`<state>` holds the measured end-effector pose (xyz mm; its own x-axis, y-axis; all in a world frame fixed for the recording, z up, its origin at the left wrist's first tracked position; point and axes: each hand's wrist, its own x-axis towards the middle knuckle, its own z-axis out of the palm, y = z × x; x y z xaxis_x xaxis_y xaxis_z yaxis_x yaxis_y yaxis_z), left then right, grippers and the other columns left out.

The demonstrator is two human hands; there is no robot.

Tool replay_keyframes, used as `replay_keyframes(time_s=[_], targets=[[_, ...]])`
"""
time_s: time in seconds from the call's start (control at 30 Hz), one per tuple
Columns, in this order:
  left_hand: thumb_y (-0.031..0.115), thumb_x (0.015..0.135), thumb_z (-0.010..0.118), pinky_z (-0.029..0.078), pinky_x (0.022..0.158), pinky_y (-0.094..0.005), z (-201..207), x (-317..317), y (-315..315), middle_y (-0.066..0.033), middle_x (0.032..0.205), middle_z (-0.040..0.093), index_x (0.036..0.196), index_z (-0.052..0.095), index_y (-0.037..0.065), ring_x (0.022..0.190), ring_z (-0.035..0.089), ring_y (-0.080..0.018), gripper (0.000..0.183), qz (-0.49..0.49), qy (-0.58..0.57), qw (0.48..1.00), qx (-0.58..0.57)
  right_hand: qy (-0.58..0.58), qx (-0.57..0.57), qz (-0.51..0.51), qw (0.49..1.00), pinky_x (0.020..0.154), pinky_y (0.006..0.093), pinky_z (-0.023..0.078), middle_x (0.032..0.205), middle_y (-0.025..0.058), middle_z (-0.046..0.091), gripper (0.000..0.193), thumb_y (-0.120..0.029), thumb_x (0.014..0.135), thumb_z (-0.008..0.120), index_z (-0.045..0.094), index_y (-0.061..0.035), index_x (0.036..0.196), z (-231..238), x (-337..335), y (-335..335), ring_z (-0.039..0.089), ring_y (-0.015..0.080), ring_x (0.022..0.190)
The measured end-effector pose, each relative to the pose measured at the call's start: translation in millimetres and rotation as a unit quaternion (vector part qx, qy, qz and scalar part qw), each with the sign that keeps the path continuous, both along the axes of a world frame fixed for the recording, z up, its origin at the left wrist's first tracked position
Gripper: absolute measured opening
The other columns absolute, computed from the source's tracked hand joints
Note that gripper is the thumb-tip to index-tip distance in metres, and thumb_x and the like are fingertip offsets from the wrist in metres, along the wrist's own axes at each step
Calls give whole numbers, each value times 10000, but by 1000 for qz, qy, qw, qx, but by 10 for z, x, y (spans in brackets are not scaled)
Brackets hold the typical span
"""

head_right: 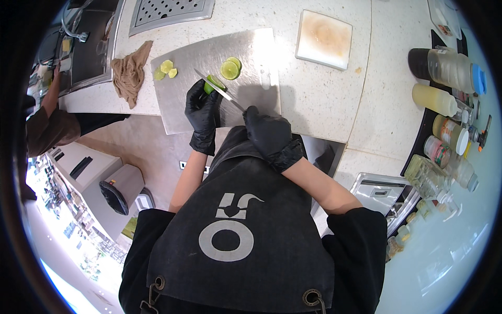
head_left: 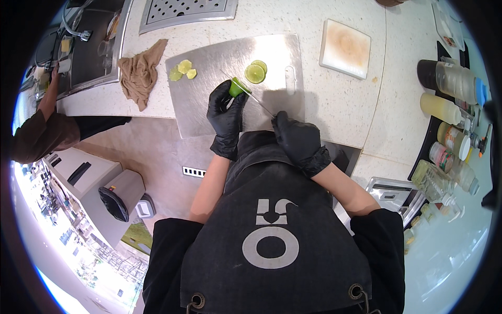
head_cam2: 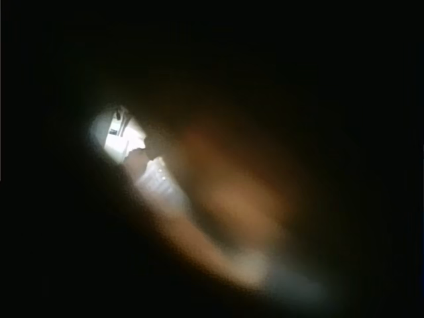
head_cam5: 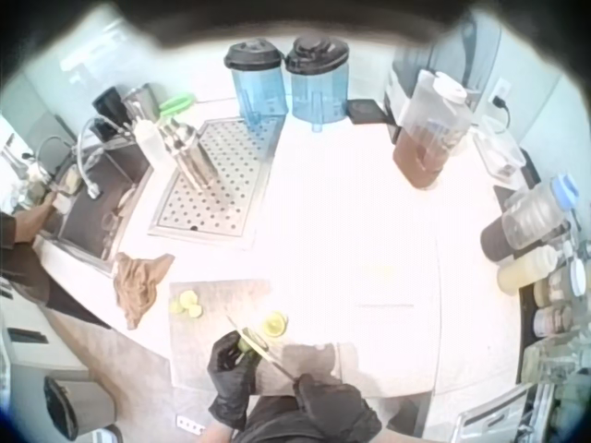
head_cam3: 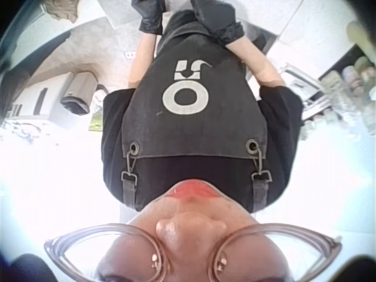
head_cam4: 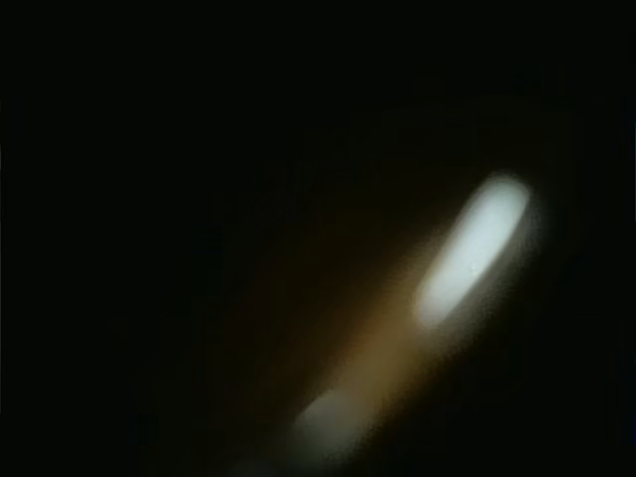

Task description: The person slices limes into thin rounds on a metal cutting board using a knife. They repeatedly cut, separate, and transfer lime slices into a container while wearing black gloves.

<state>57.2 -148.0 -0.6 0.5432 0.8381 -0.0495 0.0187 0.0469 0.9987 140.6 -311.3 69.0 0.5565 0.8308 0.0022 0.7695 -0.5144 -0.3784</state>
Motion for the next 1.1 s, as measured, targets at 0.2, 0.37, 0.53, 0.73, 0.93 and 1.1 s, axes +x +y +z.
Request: replay_keyframes(time_s=[0.2,0.37,0.53,0.73,0.93,1.1], targets=[[-95,757,724,524,901,-304,12,28,7,-98,1162,609,1151,592,1,1024,608,-173,427,9,6,1000,-5,41,43,-28,998,419,383,445,540,64,573,160,-230,913,541,503,-93,838,-67,-30,262,589,238,448],[-99,751,727,521,909,-311,-17,9,16,-102,1158,611,1151,591,-3,1035,606,-179,434,12,7,1000,-18,51,-26,-17,998,434,404,456,583,75,602,135,-211,887,553,504,-86,878,31,-22,236,617,246,489],[-97,750,730,522,909,-312,-3,24,17,-111,1163,611,1148,589,-8,1037,607,-184,431,14,8,1000,-9,104,3,-33,994,445,425,463,611,83,616,132,-201,878,555,492,-86,895,52,-30,208,629,261,517],[-85,752,736,518,914,-315,3,21,35,-120,1169,611,1150,588,-10,1042,606,-186,431,9,9,1000,2,109,-15,-40,993,452,430,470,608,89,620,151,-234,913,529,494,-88,898,-45,-12,388,631,289,535],[-82,747,743,516,918,-317,-11,19,45,-123,1172,612,1151,588,-13,1046,607,-187,438,-1,-2,1000,-3,108,13,-33,993,441,438,466,568,100,606,167,-255,934,506,510,-89,909,-127,-17,294,611,308,489],[-81,747,743,514,919,-315,13,4,24,-125,1176,611,1155,587,-13,1050,607,-187,442,0,12,1000,-2,119,-39,-43,991,437,440,461,566,104,605,177,-259,948,492,513,-95,885,-127,-73,190,606,302,478]])
